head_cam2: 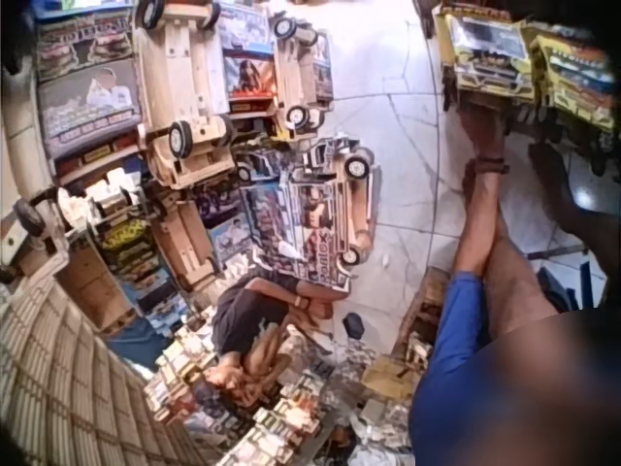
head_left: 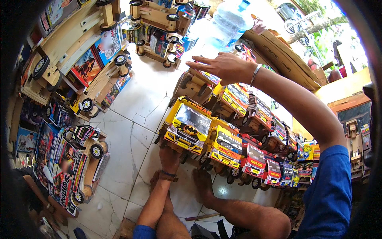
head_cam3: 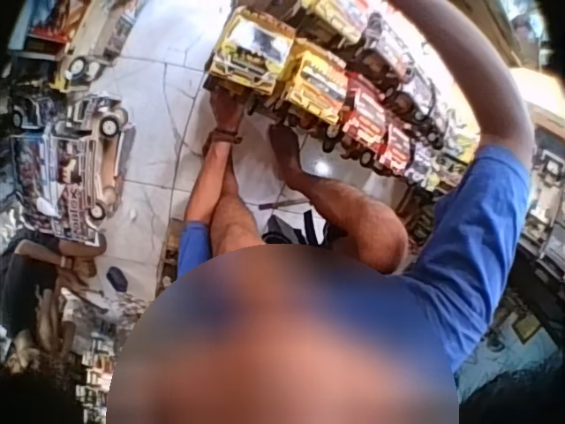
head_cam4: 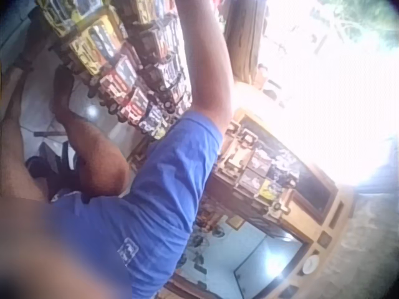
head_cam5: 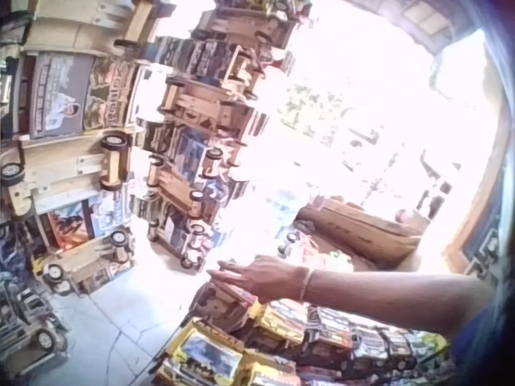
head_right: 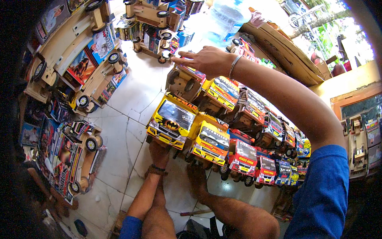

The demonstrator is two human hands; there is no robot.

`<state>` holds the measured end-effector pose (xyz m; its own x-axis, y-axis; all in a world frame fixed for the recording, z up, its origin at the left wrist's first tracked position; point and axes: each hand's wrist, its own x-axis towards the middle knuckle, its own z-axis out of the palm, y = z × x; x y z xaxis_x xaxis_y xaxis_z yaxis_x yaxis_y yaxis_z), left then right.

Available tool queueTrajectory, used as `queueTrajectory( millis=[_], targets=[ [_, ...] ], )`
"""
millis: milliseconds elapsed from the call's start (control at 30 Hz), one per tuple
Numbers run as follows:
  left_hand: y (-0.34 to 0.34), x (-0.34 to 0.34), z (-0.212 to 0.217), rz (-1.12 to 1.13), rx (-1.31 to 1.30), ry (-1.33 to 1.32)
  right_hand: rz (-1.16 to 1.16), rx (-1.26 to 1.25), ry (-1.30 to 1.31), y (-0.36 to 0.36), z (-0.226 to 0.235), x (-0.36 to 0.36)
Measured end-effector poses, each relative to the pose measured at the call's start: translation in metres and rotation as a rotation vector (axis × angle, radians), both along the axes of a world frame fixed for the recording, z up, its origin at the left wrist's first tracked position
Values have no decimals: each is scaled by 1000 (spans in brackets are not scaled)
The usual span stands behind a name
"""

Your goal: The person sits on the floor and assembles wooden toy trucks by inserting wheels and securing them with a hammer. They handle multiple toy trucks, pick up wheels, and use a hammer to tap the wheels into place.

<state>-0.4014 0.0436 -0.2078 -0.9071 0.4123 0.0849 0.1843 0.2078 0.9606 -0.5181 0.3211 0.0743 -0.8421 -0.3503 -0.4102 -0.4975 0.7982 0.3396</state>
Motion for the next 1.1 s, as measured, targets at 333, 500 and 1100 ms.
queueTrajectory(
  millis=[333,500,1100],
  targets=[
    [-2,-3,-13,50,6,36,73,-121,32,8,-6,-3],
    [0,-1,-7,66,131,-11,8,-137,-6,10,-6,-2],
    [1,4,7,111,-37,195,197,97,80,-39,-43,-18]
  ],
)
